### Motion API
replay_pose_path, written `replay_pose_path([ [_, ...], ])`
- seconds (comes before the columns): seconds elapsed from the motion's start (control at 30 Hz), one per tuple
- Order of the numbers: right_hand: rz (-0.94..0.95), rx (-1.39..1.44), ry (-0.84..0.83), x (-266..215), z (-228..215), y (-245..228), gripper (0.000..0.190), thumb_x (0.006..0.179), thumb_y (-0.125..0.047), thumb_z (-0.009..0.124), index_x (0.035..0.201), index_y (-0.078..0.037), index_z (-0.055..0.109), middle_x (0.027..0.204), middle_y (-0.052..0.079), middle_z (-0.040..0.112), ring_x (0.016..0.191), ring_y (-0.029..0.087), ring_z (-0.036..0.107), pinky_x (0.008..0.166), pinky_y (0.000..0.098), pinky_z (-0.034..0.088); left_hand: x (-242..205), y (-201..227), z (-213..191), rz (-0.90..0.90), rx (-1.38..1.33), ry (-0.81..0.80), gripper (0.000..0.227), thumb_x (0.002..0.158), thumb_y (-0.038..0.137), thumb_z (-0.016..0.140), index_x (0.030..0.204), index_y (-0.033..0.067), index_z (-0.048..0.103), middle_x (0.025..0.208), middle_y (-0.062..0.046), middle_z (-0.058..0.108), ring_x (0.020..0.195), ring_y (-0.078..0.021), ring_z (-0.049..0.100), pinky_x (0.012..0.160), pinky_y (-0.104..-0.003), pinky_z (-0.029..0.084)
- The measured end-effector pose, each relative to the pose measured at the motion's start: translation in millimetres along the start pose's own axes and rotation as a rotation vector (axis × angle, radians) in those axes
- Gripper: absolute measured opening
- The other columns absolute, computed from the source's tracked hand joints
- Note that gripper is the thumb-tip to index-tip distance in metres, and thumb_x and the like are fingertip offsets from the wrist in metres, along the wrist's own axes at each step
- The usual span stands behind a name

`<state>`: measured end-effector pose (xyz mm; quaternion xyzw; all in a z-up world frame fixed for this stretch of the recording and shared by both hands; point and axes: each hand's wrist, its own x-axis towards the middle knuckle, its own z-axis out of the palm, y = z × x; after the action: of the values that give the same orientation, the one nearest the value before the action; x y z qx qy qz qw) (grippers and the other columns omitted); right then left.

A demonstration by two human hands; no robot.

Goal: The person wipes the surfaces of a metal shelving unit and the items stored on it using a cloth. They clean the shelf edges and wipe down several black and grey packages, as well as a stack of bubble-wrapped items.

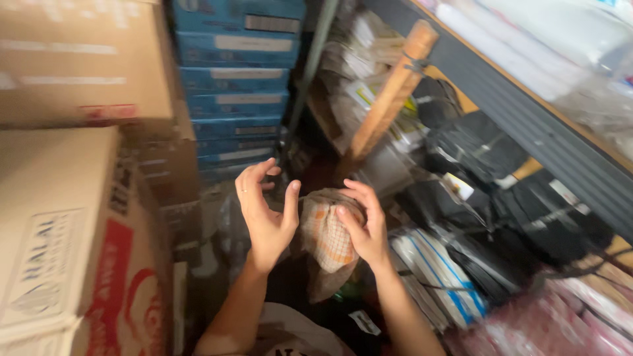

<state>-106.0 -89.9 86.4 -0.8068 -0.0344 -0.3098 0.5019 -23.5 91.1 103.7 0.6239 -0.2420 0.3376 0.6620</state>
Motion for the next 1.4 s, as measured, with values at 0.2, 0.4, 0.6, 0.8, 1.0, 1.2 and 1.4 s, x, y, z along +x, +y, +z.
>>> replay_pose_path([
  [0.2,-0.101,-0.014,-0.125,26,48,-46,0.035,0.100,-0.009,0.065,0.134,-0.004,0.061,0.113,0.011,0.076,0.103,0.015,0.071,0.093,0.0291,0.055,2,12,-43,0.052,0.068,0.193,0.046,0.092,0.004,0.075,0.133,0.0019,0.054,0.129,-0.016,0.059,0.130,-0.0328,0.051,0.107,-0.041,0.043],
  [0.4,-0.304,-0.041,-0.419,52,97,-118,0.048,0.089,-0.001,0.071,0.135,-0.004,0.059,0.115,0.012,0.074,0.107,0.021,0.075,0.091,0.0317,0.061,8,25,-80,0.054,0.057,0.268,0.052,0.095,0.001,0.071,0.143,0.0015,0.050,0.147,-0.019,0.048,0.148,-0.0357,0.043,0.122,-0.043,0.039],
  [0.6,-0.787,-0.253,-0.480,78,152,-193,0.058,0.085,-0.006,0.077,0.140,-0.013,0.060,0.132,0.007,0.063,0.115,0.032,0.071,0.096,0.0337,0.059,23,40,-114,0.110,-0.040,0.574,0.059,0.104,0.009,0.058,0.158,0.0075,0.032,0.167,-0.014,0.030,0.156,-0.0285,0.031,0.126,-0.042,0.026],
  [0.8,-0.943,-0.392,-0.599,103,235,-228,0.061,0.086,-0.011,0.073,0.145,-0.020,0.058,0.138,0.003,0.062,0.093,0.023,0.076,0.076,0.0320,0.063,40,39,-144,0.077,-0.269,0.914,0.064,0.109,0.018,0.052,0.164,0.0099,0.022,0.174,-0.011,0.019,0.160,-0.0259,0.016,0.132,-0.051,0.015],
  [1.0,-0.997,-0.476,-0.752,125,311,-236,0.076,0.077,-0.005,0.068,0.148,-0.027,0.054,0.154,0.014,0.047,0.075,0.030,0.075,0.067,0.0368,0.063,64,18,-163,0.139,-0.481,1.124,0.067,0.106,0.017,0.048,0.166,0.0080,0.018,0.175,-0.013,0.016,0.166,-0.0260,0.009,0.131,-0.052,0.014],
  [1.2,-0.985,-0.508,-0.711,124,359,-247,0.082,0.074,-0.007,0.071,0.149,-0.030,0.046,0.167,0.020,0.026,0.070,0.037,0.074,0.058,0.0406,0.060,70,12,-170,0.150,-0.583,1.179,0.064,0.106,0.014,0.044,0.164,0.0018,0.019,0.171,-0.018,0.021,0.161,-0.0282,0.017,0.129,-0.044,0.017],
  [1.4,-0.857,-0.338,-0.781,122,374,-247,0.095,0.070,-0.007,0.073,0.154,-0.023,0.031,0.157,0.016,0.039,0.081,0.035,0.074,0.064,0.0416,0.060,72,20,-168,0.123,-0.621,1.198,0.064,0.104,0.013,0.042,0.162,0.0013,0.018,0.169,-0.020,0.021,0.159,-0.0279,0.017,0.126,-0.042,0.016],
])
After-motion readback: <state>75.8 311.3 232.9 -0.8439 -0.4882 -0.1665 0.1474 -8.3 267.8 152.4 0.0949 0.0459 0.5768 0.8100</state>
